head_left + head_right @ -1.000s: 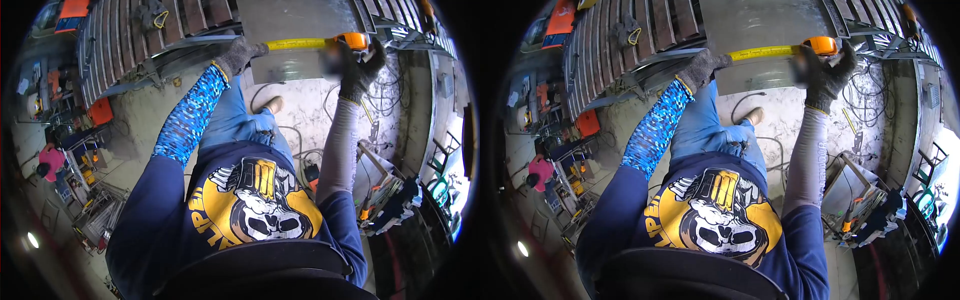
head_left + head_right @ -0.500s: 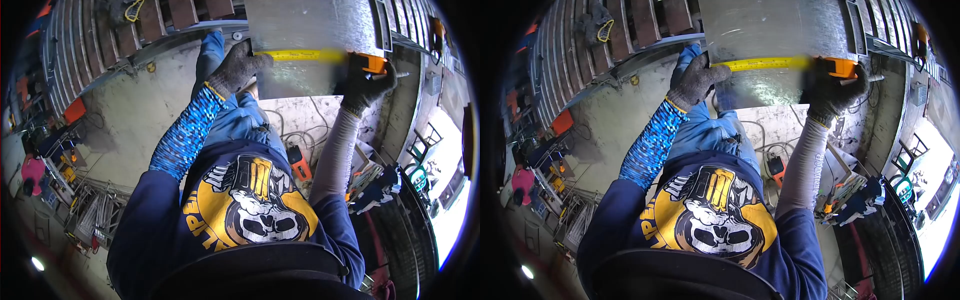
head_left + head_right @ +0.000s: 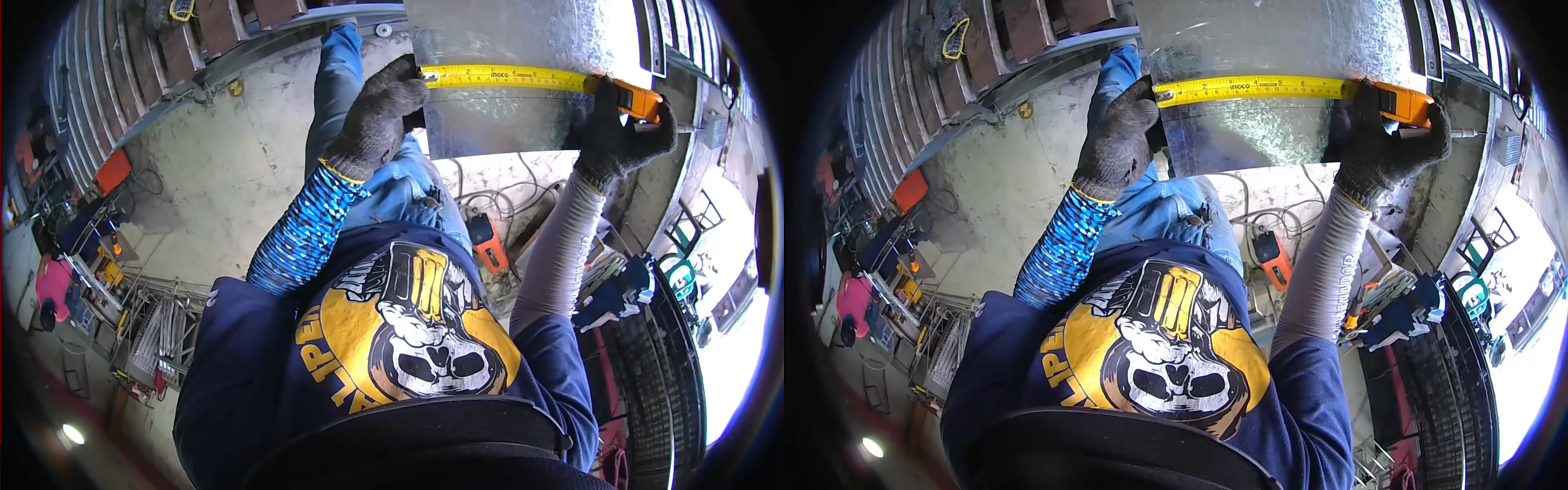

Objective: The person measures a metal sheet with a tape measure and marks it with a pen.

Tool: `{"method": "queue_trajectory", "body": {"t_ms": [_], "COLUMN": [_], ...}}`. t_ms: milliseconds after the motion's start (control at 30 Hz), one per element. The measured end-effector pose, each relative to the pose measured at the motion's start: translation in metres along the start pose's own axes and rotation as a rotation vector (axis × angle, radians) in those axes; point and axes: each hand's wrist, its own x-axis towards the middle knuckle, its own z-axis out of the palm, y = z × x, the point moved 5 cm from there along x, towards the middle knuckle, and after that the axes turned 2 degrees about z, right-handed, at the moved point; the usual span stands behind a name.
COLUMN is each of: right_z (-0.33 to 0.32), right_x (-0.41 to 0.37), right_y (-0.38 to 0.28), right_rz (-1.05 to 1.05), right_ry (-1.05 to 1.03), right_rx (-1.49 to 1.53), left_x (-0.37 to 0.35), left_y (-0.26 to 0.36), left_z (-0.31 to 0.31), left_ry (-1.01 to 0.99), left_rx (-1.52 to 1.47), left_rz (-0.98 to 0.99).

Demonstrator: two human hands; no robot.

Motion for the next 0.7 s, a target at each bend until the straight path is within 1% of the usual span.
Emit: {"method": "queue_trajectory", "body": {"t_ms": [67,133,267,333,467,533,567,633,700], "right_z": [-0.001,0.0,0.001,0.001,0.002,0.0,-0.001,-0.001,-0.001], "right_x": [0.0,-0.001,0.0,0.0,0.0,0.002,0.002,0.002,0.003], "right_y": [-0.001,0.001,0.005,0.004,0.007,0.003,0.002,0.003,0.003], "right_rz": [0.006,-0.012,-0.025,-0.04,-0.044,-0.087,-0.089,-0.073,-0.089], "right_ry": [0.001,-0.008,-0.017,-0.009,-0.025,-0.005,-0.006,-0.014,-0.009], "right_rx": [-0.029,0.036,0.125,0.089,0.146,0.027,0.03,-0.006,0.013], "left_x": [0.0,-0.001,0.003,0.002,0.001,0.001,0.0,0.004,0.006], "left_y": [0.005,0.011,0.006,0.013,0.022,0.026,0.027,0.021,0.017], "left_z": [-0.006,-0.013,-0.021,-0.019,0.003,0.007,0.006,0.0,-0.006], "left_ry": [0.01,-0.053,-0.052,-0.041,-0.021,0.075,0.078,0.048,0.044], "left_rx": [0.034,0.362,0.268,0.412,0.422,0.547,0.547,0.483,0.49], "left_rz": [0.038,-0.015,0.043,0.133,0.209,0.228,0.23,0.107,0.103]}}
